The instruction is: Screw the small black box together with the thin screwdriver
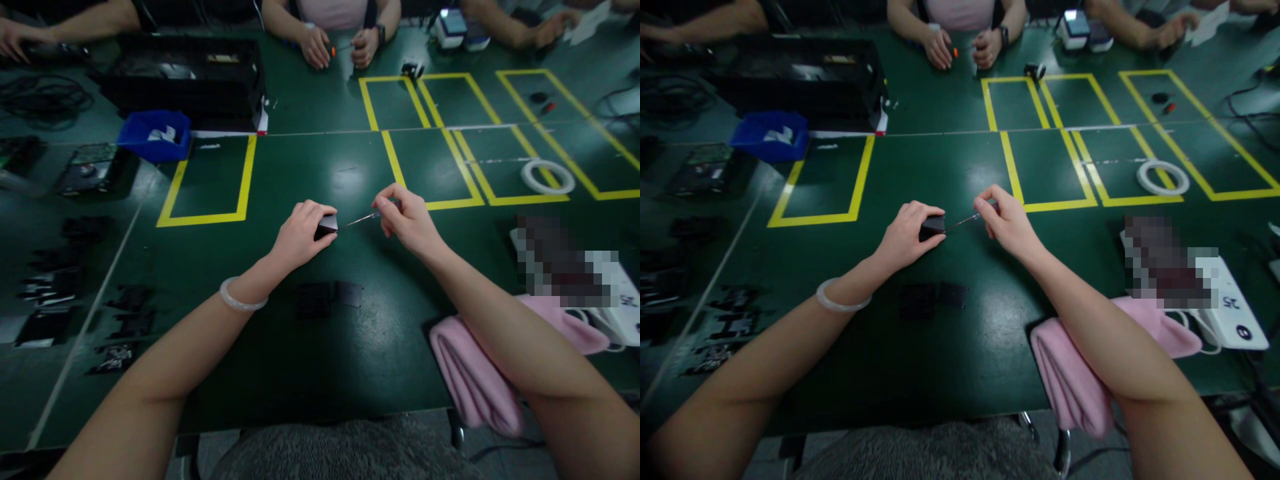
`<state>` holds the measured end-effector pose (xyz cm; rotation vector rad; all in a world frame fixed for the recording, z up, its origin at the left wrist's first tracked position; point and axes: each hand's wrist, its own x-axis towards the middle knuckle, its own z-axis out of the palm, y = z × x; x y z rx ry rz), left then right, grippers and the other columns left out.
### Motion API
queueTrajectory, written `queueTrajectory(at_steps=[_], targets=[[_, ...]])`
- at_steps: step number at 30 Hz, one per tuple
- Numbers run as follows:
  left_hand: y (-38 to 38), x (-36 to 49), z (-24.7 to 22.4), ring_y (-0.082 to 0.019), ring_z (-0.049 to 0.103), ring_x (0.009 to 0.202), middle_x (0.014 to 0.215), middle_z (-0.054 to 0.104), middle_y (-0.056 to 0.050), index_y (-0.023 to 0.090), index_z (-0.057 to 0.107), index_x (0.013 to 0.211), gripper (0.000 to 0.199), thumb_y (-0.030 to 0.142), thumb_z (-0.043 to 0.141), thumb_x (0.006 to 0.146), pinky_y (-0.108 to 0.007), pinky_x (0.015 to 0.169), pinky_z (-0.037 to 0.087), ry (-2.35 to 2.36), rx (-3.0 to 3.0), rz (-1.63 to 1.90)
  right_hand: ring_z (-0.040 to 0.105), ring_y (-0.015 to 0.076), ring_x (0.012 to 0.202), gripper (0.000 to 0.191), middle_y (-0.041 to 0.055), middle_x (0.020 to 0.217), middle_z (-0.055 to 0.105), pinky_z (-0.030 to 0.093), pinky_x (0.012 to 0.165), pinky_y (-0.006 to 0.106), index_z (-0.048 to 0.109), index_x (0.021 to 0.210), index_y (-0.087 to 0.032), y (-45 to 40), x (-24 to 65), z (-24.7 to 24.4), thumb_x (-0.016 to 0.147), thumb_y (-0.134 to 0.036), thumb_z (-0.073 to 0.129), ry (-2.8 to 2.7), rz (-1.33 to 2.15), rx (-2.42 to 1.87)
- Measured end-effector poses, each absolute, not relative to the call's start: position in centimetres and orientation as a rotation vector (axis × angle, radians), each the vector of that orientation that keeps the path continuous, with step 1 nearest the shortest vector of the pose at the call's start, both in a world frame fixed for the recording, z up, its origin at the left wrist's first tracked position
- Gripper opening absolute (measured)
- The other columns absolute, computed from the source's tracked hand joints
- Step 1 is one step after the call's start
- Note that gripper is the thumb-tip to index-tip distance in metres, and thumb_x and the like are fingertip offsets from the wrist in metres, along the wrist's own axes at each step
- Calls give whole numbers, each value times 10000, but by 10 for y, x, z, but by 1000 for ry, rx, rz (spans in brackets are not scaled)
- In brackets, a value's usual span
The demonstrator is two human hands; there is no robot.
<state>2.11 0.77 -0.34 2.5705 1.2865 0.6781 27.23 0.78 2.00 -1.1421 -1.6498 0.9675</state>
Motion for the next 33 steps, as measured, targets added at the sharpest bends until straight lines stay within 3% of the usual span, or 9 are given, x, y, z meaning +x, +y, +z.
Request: queueTrajectory(at_steps=[6, 12, 17, 23, 28, 33], targets=[[7, 21, -2, -298, 586, 1158, 1220, 641, -105, 203, 578, 1286, 364, 267, 694, 947, -456, 1005, 514, 1304, 2561, 649, 482, 111, 399, 214, -105, 493, 476, 360, 449, 260, 545, 1007, -242, 8, 272, 18, 992, -437, 633, -1626, 1011, -1071], [7, 22, -2, -296, 586, 1156, 1214, 641, -105, 198, 578, 1283, 355, 262, 684, 951, -446, 1003, 511, 1299, 2556, 663, 459, 108, 363, 304, -97, 441, 429, 315, 412, 259, 553, 875, -237, 8, 273, 20, 997, -510, 611, -1659, 974, -1142], [7, 22, -3, -294, 587, 1153, 1205, 642, -108, 190, 579, 1281, 355, 258, 688, 951, -441, 1008, 507, 1299, 2578, 669, 481, 110, 397, 192, -106, 489, 479, 363, 444, 257, 547, 1004, -245, 8, 273, 19, 993, -419, 628, -1622, 1022, -1064], [7, 22, -2, -296, 589, 1152, 1212, 643, -111, 188, 579, 1282, 354, 258, 688, 953, -445, 996, 516, 1293, 2573, 668, 460, 113, 366, 239, -99, 442, 430, 337, 421, 267, 547, 887, -242, 8, 273, 19, 997, -444, 615, -1651, 976, -1128], [7, 22, -1, -293, 590, 1150, 1206, 645, -105, 198, 579, 1276, 353, 257, 693, 947, -444, 996, 516, 1306, 2571, 663, 481, 116, 397, 186, -99, 485, 484, 361, 442, 267, 542, 984, -254, 8, 272, 19, 991, -413, 638, -1628, 1000, -1072], [7, 22, -2, -295, 588, 1147, 1212, 642, -105, 205, 575, 1278, 351, 263, 684, 950, -450, 995, 514, 1307, 2564, 659, 460, 116, 374, 245, -94, 449, 423, 327, 419, 268, 553, 891, -246, 9, 272, 19, 1007, -455, 601, -1644, 983, -1118]])
